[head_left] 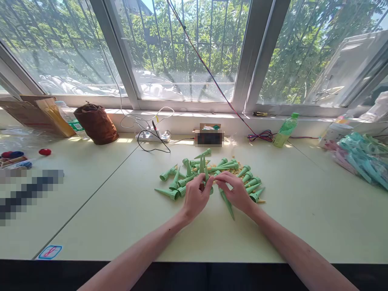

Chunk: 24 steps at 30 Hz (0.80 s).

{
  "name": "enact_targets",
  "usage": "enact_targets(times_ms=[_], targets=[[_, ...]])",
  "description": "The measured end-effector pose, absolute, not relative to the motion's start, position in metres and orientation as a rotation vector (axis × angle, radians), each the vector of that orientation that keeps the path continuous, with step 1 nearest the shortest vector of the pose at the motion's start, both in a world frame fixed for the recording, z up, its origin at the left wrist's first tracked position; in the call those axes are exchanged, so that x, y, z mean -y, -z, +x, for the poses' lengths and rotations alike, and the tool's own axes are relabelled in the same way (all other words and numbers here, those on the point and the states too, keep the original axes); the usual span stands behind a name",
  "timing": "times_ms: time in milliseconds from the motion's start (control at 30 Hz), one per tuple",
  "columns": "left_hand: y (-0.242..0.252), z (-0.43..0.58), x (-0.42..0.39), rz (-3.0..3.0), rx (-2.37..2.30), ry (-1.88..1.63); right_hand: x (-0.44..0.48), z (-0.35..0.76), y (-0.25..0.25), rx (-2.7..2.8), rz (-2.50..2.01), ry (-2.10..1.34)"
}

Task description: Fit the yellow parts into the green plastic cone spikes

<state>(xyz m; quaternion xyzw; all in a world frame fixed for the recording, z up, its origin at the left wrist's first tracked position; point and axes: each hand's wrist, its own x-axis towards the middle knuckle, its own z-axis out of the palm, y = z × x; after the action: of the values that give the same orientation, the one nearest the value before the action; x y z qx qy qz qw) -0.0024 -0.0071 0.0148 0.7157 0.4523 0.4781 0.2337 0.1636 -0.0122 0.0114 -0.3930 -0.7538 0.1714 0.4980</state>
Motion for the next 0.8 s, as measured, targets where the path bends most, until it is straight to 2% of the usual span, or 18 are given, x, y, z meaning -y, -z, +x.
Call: enact_targets(times_ms=[800], targets=[[-0.0114,-0.0039,0.0035,1.891,-1.146,-1.335,0.0124,0.1634,-0.0106,1.813,-0.914,-0.480]])
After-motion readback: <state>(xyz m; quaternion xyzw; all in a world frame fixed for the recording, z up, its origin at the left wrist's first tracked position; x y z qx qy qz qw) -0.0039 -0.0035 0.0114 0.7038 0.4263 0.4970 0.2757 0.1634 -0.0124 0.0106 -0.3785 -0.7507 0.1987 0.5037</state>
